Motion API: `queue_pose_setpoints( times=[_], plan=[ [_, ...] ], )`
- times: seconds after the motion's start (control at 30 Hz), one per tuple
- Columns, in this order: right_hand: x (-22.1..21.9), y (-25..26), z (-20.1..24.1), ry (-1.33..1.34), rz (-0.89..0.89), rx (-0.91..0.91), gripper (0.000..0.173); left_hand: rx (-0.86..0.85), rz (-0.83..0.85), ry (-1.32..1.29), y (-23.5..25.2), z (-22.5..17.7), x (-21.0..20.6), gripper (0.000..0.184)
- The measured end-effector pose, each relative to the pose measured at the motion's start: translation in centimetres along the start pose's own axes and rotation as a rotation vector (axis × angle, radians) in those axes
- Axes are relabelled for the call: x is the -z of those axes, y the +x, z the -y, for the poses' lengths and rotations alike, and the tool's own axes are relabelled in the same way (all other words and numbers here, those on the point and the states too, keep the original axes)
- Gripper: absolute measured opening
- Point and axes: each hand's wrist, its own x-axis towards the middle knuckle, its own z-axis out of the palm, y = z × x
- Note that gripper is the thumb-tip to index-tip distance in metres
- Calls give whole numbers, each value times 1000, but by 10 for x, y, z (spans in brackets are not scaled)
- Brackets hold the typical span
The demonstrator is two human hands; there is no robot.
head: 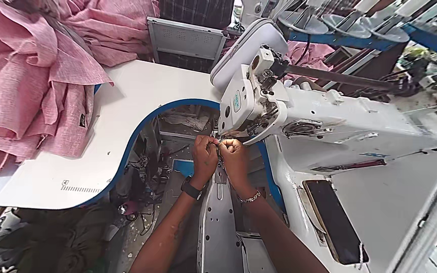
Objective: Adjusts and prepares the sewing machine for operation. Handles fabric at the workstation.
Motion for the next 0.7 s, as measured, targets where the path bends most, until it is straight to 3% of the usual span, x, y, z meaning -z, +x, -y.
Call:
queue_pose_setpoints(
  times=[0.13,0.27,0.37,0.53,0.6,0.63,0.7],
  plan=[
    [0,9,-5,138,60,-91,17,-26,29,-98,4,7,5,19],
    [-3,12,-13,277,82,-89,20,-146,257,4,21,6,26,17],
    [0,8,-8,263,131,-61,10,-286,393,171,37,-5,41,17],
    [8,9,-3,204,152,-100,13,-464,374,327,39,-15,34,11],
    [23,6,6,79,255,-86,17,-370,322,253,33,-10,30,16],
    [33,3,11,0,308,-67,21,-244,309,140,32,-8,30,19],
    [49,-3,17,-114,363,-2,28,104,269,-343,34,-13,39,22]
  ],
)
